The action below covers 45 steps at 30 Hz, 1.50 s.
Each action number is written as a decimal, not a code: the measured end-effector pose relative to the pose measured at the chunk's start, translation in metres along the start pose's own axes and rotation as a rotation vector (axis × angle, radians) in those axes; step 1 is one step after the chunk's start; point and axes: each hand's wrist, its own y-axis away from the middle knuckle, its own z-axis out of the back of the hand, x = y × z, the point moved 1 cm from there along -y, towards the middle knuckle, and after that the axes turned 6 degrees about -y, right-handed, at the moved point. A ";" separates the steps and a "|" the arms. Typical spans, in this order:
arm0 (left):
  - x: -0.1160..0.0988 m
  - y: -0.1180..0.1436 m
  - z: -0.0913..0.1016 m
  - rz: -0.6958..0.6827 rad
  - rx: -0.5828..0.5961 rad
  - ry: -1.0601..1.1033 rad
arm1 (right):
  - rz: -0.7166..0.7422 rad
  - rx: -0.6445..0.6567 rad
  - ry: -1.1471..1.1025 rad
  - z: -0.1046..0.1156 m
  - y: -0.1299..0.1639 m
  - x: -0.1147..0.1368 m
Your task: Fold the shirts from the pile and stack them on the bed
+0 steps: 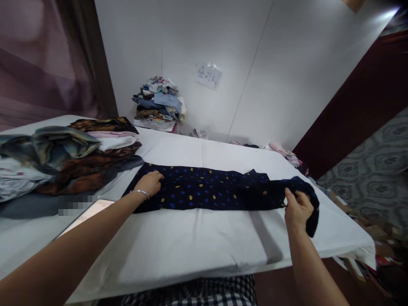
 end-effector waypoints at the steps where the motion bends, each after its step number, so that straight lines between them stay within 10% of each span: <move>1: -0.002 0.001 0.003 0.020 -0.002 0.036 | 0.089 0.039 0.008 -0.012 -0.003 0.010; 4: -0.012 0.002 0.015 0.084 -0.038 0.191 | 0.323 0.386 -0.021 -0.066 -0.008 0.049; 6: -0.022 0.001 0.024 0.149 -0.072 0.407 | 0.364 0.901 -0.025 -0.110 -0.002 0.075; 8: -0.033 0.002 0.029 0.241 -0.063 0.721 | 0.292 1.378 0.055 -0.150 0.011 0.090; 11: -0.046 0.007 0.027 0.376 0.047 1.131 | 0.143 1.661 0.222 -0.188 0.030 0.083; 16: -0.048 0.018 0.011 0.553 0.168 1.307 | 0.093 1.567 0.414 -0.191 0.038 0.009; 24: -0.083 -0.022 0.015 0.276 0.036 0.646 | 0.033 1.174 0.665 -0.138 0.034 -0.091; 34: -0.130 -0.080 -0.008 0.354 0.090 0.440 | 0.026 1.084 0.724 -0.124 0.055 -0.103; 45: -0.064 -0.033 0.028 0.704 -0.455 1.037 | -0.070 1.010 0.515 -0.120 0.050 -0.112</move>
